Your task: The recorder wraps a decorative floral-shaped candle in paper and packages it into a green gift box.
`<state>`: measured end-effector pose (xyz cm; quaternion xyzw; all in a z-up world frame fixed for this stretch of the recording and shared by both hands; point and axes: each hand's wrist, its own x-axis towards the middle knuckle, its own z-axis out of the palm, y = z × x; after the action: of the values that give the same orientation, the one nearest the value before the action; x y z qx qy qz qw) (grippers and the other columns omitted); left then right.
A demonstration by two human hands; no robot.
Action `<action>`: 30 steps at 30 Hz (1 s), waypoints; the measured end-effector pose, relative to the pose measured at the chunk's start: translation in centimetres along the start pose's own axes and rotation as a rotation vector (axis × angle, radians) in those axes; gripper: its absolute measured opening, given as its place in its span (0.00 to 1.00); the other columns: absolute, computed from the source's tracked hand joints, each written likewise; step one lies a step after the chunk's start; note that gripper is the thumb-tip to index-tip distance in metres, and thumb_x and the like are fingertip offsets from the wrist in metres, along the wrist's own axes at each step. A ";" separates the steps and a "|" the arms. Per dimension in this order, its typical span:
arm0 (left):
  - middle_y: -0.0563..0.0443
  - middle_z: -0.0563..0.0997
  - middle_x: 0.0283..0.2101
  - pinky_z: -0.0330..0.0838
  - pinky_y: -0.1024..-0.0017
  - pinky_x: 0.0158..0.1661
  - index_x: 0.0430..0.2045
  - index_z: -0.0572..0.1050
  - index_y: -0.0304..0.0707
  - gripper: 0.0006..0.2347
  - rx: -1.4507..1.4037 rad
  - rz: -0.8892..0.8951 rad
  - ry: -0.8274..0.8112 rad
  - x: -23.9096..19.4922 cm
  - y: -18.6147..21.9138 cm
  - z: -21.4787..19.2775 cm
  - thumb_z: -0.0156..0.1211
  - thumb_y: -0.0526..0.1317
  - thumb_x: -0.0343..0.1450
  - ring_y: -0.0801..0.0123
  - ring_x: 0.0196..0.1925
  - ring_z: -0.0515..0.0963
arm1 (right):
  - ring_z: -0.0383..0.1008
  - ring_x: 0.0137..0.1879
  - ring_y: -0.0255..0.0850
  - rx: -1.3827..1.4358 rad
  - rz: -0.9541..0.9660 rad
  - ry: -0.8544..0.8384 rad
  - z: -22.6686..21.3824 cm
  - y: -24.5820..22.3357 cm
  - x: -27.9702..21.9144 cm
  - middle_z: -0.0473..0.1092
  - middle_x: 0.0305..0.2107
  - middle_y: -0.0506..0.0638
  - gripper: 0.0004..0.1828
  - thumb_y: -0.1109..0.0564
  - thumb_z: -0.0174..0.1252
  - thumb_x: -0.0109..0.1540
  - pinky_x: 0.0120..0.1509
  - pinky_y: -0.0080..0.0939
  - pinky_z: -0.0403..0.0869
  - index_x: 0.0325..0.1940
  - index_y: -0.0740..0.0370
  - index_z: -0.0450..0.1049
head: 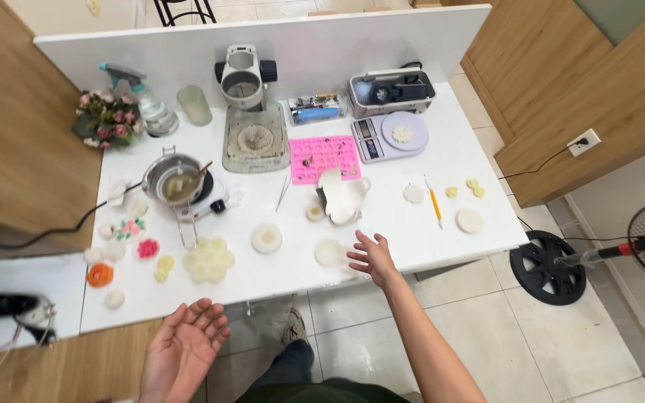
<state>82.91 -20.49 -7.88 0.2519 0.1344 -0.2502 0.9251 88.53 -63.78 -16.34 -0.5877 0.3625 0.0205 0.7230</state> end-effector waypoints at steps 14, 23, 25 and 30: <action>0.38 0.79 0.47 0.69 0.55 0.53 0.45 0.71 0.29 0.17 0.106 0.026 0.157 10.8 2.6 4.5 0.43 0.46 0.78 0.54 0.49 0.77 | 0.77 0.42 0.46 0.129 0.001 0.073 -2.7 -1.8 16.1 0.71 0.49 0.56 0.30 0.50 0.64 0.61 0.43 0.46 0.80 0.64 0.64 0.68; 0.37 0.77 0.49 0.69 0.53 0.54 0.48 0.71 0.29 0.17 0.019 0.130 0.216 13.1 -6.3 9.5 0.43 0.47 0.79 0.52 0.51 0.76 | 0.75 0.50 0.46 -0.130 -0.256 -0.113 -5.6 -14.1 23.7 0.66 0.60 0.59 0.41 0.49 0.67 0.56 0.50 0.45 0.77 0.69 0.57 0.57; 0.37 0.78 0.48 0.69 0.53 0.53 0.47 0.72 0.29 0.17 0.040 0.097 0.288 13.1 -8.1 11.9 0.42 0.47 0.78 0.52 0.50 0.76 | 0.68 0.63 0.47 -0.407 -0.303 -0.082 -7.2 -14.0 25.2 0.60 0.64 0.62 0.49 0.44 0.71 0.56 0.65 0.49 0.69 0.73 0.57 0.51; 0.38 0.78 0.47 0.70 0.54 0.52 0.46 0.72 0.29 0.17 0.053 0.164 0.427 13.4 -11.5 14.2 0.41 0.46 0.77 0.54 0.49 0.77 | 0.57 0.74 0.53 -1.404 -0.601 -0.060 -13.2 -16.0 22.3 0.63 0.66 0.54 0.41 0.42 0.72 0.52 0.75 0.61 0.56 0.66 0.55 0.69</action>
<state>89.82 -41.98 -5.58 0.3335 0.2994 -0.1184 0.8861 105.60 -88.99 -15.78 -0.9820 0.0693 0.0643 0.1638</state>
